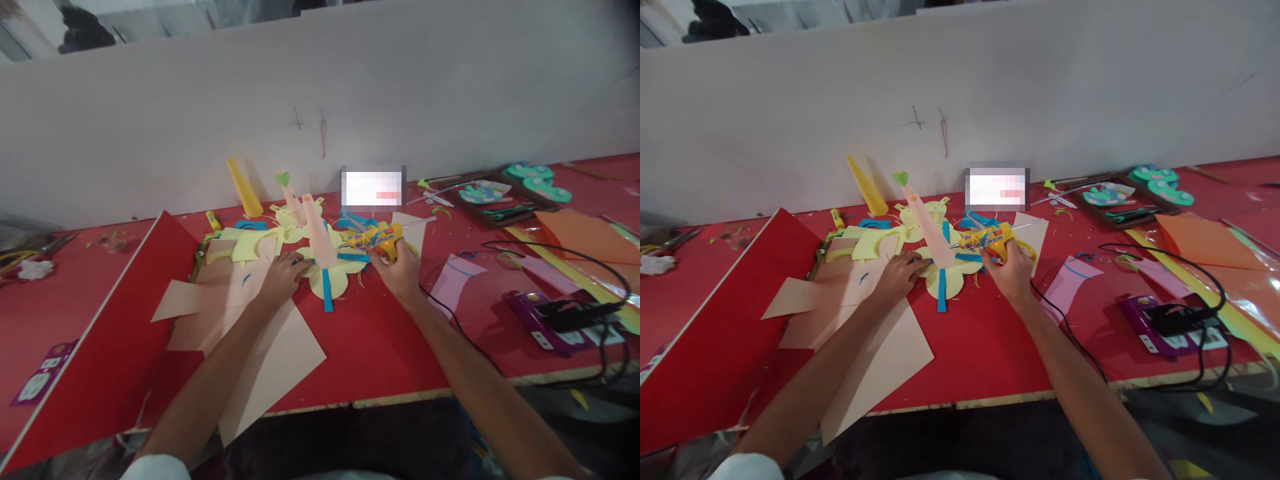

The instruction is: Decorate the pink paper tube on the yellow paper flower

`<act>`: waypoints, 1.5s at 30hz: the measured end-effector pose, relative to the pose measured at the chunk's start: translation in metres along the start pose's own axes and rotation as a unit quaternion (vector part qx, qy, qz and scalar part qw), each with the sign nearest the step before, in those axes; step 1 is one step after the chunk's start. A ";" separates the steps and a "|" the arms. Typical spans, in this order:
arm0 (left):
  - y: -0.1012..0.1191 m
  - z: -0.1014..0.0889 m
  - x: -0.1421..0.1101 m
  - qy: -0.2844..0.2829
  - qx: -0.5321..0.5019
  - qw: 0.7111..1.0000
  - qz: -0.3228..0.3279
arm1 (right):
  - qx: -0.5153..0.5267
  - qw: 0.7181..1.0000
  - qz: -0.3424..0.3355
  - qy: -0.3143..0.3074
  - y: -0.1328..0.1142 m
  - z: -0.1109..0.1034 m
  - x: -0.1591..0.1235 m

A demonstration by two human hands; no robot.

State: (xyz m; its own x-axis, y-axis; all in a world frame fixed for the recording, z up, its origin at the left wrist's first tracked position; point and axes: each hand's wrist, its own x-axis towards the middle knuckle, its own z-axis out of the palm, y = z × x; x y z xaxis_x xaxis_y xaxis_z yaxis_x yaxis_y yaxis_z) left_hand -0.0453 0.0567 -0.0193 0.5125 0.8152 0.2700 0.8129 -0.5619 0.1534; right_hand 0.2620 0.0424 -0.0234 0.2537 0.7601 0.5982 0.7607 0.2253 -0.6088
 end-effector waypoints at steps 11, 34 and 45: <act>-0.002 0.000 0.000 0.000 -0.011 1.000 -0.009 | -0.006 1.000 -0.011 -0.003 -0.001 0.000 0.000; 0.002 0.004 0.002 0.003 -0.032 0.999 -0.029 | -0.026 0.999 -0.040 0.013 0.002 0.002 -0.001; 0.005 -0.002 0.001 0.005 -0.062 0.997 -0.033 | -0.025 0.999 -0.042 0.019 0.000 0.001 -0.001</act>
State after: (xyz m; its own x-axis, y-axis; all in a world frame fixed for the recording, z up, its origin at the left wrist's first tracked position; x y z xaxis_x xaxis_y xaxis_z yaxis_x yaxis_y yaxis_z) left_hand -0.0411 0.0546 -0.0161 0.4549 0.8503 0.2649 0.8043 -0.5199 0.2877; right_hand 0.2608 0.0420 -0.0248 0.2096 0.7154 0.6665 0.8094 0.2554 -0.5287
